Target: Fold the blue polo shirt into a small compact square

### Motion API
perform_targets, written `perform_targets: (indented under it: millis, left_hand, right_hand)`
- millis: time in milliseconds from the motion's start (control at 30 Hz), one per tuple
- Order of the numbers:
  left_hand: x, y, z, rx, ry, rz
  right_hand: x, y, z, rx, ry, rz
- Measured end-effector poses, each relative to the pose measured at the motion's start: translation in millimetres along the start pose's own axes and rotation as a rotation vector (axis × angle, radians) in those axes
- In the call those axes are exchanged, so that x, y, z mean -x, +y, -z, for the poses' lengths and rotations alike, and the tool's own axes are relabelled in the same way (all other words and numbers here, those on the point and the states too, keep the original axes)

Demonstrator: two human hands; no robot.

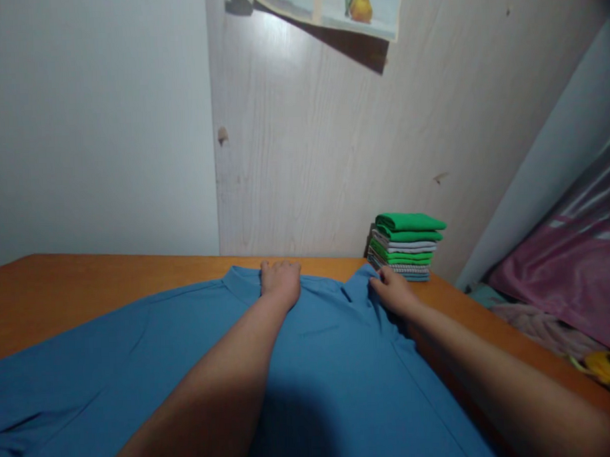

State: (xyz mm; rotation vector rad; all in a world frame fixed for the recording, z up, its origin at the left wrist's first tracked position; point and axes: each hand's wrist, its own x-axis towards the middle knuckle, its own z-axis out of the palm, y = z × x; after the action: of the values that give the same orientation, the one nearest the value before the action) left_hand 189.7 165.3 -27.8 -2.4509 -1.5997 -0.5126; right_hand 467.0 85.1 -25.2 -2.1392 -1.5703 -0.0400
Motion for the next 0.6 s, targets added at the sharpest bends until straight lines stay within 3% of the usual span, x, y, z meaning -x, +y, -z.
perform_targets:
  millis: [100,200,333,500,600]
  left_hand:
    - [-1.6,1.0,2.9,0.002,0.0,0.006]
    - [-2.3,2.3,5.7,-0.005,0.012,0.02]
    - [-0.9,2.8,6.8,-0.01,0.004,0.015]
    - [2.3,7.0,9.9,0.0,0.01,-0.022]
    - [2.9,15.8,13.1,0.061,0.061,-0.121]
  right_hand:
    - [6.4,11.9,9.2,0.144,0.129,-0.15]
    - [17.4,20.2,17.9,0.255,0.105,-0.234]
    - [27.7,33.5,25.9,0.286,0.12,-0.235]
    - [27.2,62.3,27.3,0.031,0.067,-0.285]
    - [34.1,73.9,32.3,-0.196,0.039,-0.33]
